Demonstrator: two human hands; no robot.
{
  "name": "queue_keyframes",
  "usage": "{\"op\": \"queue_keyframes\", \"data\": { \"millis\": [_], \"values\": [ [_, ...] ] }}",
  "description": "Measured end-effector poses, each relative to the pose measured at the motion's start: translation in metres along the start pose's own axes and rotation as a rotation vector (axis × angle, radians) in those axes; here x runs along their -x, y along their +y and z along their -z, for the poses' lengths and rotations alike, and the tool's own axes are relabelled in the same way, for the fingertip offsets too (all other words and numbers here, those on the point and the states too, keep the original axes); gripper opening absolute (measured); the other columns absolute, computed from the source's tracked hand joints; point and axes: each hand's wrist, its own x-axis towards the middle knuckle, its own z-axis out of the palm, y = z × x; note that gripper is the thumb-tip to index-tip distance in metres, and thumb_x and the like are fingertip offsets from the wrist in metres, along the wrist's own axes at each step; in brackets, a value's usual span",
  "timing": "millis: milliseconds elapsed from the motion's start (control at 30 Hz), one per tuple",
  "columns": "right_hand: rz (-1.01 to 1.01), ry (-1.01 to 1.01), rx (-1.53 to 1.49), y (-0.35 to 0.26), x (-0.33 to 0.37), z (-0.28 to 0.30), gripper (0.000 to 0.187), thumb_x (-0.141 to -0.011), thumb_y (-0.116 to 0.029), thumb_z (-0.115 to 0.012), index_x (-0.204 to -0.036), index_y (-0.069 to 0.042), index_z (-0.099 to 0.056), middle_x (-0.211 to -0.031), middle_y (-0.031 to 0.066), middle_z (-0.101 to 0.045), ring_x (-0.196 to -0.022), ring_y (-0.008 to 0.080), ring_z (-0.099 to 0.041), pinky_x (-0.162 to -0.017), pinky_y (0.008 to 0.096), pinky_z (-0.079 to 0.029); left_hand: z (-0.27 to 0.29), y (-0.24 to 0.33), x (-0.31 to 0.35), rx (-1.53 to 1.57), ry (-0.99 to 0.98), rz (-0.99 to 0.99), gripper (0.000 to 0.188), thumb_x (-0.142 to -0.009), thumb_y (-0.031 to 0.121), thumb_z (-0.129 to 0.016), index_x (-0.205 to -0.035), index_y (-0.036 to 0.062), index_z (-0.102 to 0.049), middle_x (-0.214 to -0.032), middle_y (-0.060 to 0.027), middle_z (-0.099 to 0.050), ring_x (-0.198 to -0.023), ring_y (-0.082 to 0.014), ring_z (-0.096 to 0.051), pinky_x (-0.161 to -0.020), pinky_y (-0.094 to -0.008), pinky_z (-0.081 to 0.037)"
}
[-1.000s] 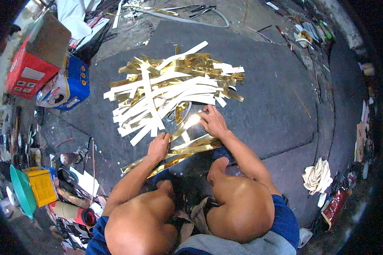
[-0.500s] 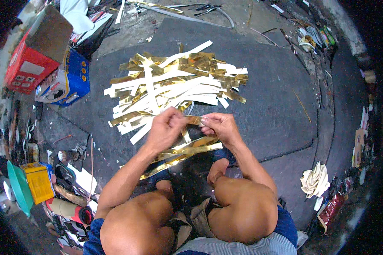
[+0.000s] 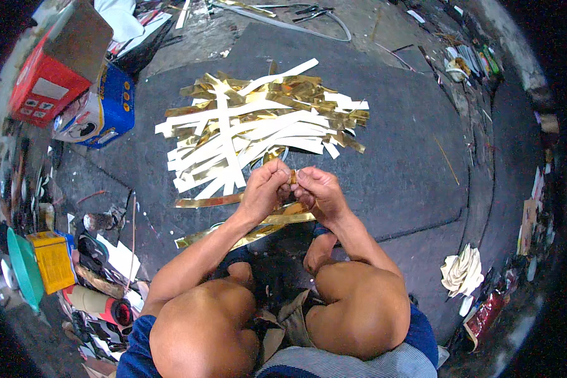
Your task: The person sits on the floor and separates a pile of gold and white tinsel strips by hand. They pick up individual strips, peel them apart, and place them into separate piles on the floor.
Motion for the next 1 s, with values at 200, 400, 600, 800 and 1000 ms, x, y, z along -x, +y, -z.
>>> {"op": "queue_keyframes", "data": {
  "millis": [200,400,600,800,1000],
  "values": [
    [0.026,-0.057,0.004,0.01,-0.001,0.009,0.021,-0.09,-0.025,-0.065,-0.095,-0.004,-0.064,-0.079,0.0012,-0.064,-0.066,0.0083,-0.057,-0.062,0.0215,-0.046,0.002,-0.004,-0.003,-0.001,-0.036,-0.077,0.022,-0.097,0.021,-0.051,-0.08,0.0082,-0.052,-0.07,0.0017,-0.049,-0.063,-0.0076,-0.045,-0.058,-0.0221,-0.037],
    [0.077,-0.057,0.003,0.011,0.002,0.005,0.019,-0.091,-0.023,-0.064,-0.093,-0.004,-0.063,-0.075,-0.0009,-0.06,-0.063,0.0071,-0.052,-0.06,0.0213,-0.042,0.003,-0.002,-0.002,-0.099,-0.04,-0.128,0.023,-0.097,0.021,-0.05,-0.078,0.0083,-0.052,-0.069,0.0018,-0.049,-0.062,-0.0075,-0.044,-0.057,-0.0223,-0.037],
    [0.245,0.016,0.234,0.016,0.002,-0.001,0.019,-0.095,-0.023,-0.057,-0.091,-0.005,-0.061,-0.071,-0.004,-0.054,-0.061,0.0047,-0.046,-0.058,0.0206,-0.038,0.002,0.001,-0.002,-0.088,-0.05,-0.092,0.023,-0.097,0.023,-0.051,-0.079,0.0087,-0.052,-0.068,0.0022,-0.049,-0.059,-0.0073,-0.045,-0.053,-0.0225,-0.037],
    [0.398,0.137,0.513,0.01,0.005,-0.016,0.02,-0.098,-0.02,-0.049,-0.088,-0.005,-0.056,-0.069,-0.0013,-0.051,-0.063,0.0074,-0.046,-0.058,0.0243,-0.04,-0.003,0.01,-0.003,-0.111,-0.033,-0.09,0.023,-0.097,0.024,-0.052,-0.079,0.0094,-0.053,-0.067,0.0029,-0.049,-0.058,-0.0071,-0.045,-0.052,-0.0222,-0.038],
    [0.566,0.101,0.699,0.018,0.001,-0.013,0.019,-0.099,-0.018,-0.043,-0.09,-0.004,-0.051,-0.07,0.0025,-0.049,-0.066,0.0101,-0.046,-0.06,0.0292,-0.042,-0.001,0.005,0.0,-0.103,-0.01,-0.034,0.018,-0.094,0.02,-0.06,-0.08,0.0093,-0.055,-0.067,0.0026,-0.052,-0.06,-0.0061,-0.048,-0.052,-0.0225,-0.039]
  ]
}}
